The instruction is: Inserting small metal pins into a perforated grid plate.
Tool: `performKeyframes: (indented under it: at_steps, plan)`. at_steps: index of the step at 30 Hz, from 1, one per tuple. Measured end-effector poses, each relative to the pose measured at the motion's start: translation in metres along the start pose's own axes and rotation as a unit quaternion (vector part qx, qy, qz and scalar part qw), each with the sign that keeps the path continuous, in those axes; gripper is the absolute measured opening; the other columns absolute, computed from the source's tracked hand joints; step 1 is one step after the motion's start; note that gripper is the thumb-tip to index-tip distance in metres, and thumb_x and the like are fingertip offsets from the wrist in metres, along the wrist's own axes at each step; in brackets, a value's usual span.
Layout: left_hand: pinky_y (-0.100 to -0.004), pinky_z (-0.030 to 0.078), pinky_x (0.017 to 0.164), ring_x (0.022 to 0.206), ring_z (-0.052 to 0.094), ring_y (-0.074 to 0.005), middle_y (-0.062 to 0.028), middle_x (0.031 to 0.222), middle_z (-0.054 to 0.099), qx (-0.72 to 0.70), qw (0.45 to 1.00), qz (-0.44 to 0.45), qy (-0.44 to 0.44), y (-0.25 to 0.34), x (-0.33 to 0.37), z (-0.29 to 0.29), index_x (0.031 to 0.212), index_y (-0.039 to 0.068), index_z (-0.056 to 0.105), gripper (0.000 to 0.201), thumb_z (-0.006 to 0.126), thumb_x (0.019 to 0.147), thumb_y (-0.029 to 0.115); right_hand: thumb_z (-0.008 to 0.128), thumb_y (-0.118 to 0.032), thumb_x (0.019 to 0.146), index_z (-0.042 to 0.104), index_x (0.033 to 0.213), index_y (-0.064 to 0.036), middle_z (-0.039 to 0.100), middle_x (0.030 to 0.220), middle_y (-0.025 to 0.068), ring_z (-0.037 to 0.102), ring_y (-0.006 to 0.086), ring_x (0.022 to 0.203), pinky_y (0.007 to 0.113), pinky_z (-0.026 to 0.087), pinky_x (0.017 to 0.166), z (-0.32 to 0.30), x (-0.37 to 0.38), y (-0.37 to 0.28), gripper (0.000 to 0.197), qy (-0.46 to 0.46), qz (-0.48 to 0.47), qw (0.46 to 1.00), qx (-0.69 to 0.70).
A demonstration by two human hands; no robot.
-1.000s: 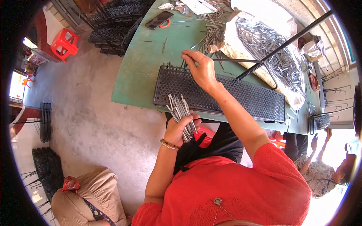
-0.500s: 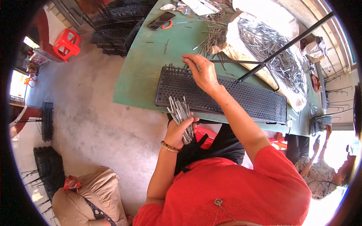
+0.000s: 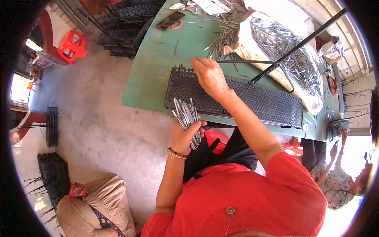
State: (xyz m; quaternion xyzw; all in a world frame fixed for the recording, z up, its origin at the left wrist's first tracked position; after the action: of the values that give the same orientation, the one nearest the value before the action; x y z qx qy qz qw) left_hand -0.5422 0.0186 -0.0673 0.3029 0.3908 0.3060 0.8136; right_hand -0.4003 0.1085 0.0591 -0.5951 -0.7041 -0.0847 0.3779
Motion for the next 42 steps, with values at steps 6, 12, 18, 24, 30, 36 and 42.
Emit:
performKeyframes:
  at_steps: [6,12,18,24,30,36,42]
  plan:
    - [-0.0264,0.052,0.06,0.071,0.059,-0.0128,-0.011,0.089,0.065,-0.028,0.995,-0.051,-0.078,-0.016,-0.001,0.025,0.109,0.001,0.055,0.024,0.059,0.086,0.008,0.058,-0.006,0.083,0.059,0.104,0.0003,0.058,0.098,0.0138,0.057,0.0316,0.087,0.039,0.047,0.077,-0.005,0.0,0.001,0.022,-0.012,0.0,0.999,-0.03]
    - [-0.027,0.052,0.062,0.074,0.06,-0.0137,-0.011,0.092,0.065,-0.058,0.993,-0.057,-0.085,-0.02,0.001,0.036,0.109,0.001,0.055,0.025,0.059,0.086,0.009,0.058,-0.009,0.084,0.06,0.1,-0.0008,0.058,0.096,0.0128,0.06,0.0325,0.08,0.039,0.05,0.068,-0.007,-0.01,0.007,0.019,0.007,0.06,0.998,0.0]
    - [-0.0266,0.051,0.061,0.07,0.061,-0.0144,-0.0115,0.09,0.066,-0.073,0.995,-0.049,-0.04,-0.023,0.005,0.03,0.103,0.0,0.056,0.021,0.061,0.085,0.009,0.058,-0.01,0.085,0.063,0.093,-0.0013,0.06,0.091,0.0104,0.061,0.0323,0.075,0.039,0.05,0.064,-0.002,-0.017,0.015,0.012,0.036,0.087,0.995,0.035]
    - [-0.0257,0.048,0.059,0.065,0.06,-0.0158,-0.011,0.085,0.065,-0.064,0.996,-0.042,-0.035,-0.024,0.008,0.026,0.099,-0.001,0.057,0.019,0.061,0.084,0.01,0.06,-0.008,0.083,0.063,0.089,-0.0016,0.06,0.088,0.011,0.061,0.032,0.075,0.039,0.049,0.063,-0.003,-0.014,0.015,0.01,0.035,0.099,0.993,0.051]
    - [-0.0302,0.054,0.066,0.075,0.063,-0.018,-0.0116,0.088,0.065,-0.104,0.992,-0.059,-0.03,-0.028,0.007,0.024,0.099,-0.003,0.057,0.019,0.06,0.085,0.009,0.061,-0.008,0.082,0.063,0.088,-0.0017,0.061,0.088,0.0113,0.061,0.0326,0.074,0.039,0.049,0.063,-0.019,-0.006,0.013,0.008,0.07,0.068,0.995,0.03]
    - [-0.0333,0.056,0.069,0.082,0.064,-0.0209,-0.0138,0.093,0.065,-0.115,0.99,-0.063,-0.041,-0.025,0.006,0.027,0.103,-0.003,0.055,0.021,0.058,0.085,0.007,0.062,-0.011,0.082,0.065,0.086,-0.0028,0.062,0.084,0.0102,0.062,0.0322,0.073,0.039,0.05,0.063,-0.011,-0.007,0.013,0.009,0.032,0.077,0.997,0.003]
    - [-0.0337,0.056,0.068,0.083,0.064,-0.0213,-0.0135,0.097,0.064,-0.074,0.994,-0.068,-0.042,-0.032,0.01,0.023,0.108,-0.001,0.054,0.027,0.06,0.083,0.008,0.06,-0.02,0.083,0.064,0.081,-0.0055,0.059,0.079,0.0109,0.06,0.0321,0.062,0.042,0.049,0.055,-0.002,-0.01,0.021,0.015,-0.001,0.109,0.993,-0.044]
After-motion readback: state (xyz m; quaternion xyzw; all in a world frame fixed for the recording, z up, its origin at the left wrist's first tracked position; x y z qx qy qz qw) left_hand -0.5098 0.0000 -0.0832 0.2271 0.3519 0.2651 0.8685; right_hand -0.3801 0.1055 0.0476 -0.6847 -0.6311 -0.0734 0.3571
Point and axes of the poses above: each hand's wrist, its own x-axis towards the middle knuckle, its own z-axis out of the palm, y = z × x, the point moved 9 cm from there along x, towards the middle knuckle
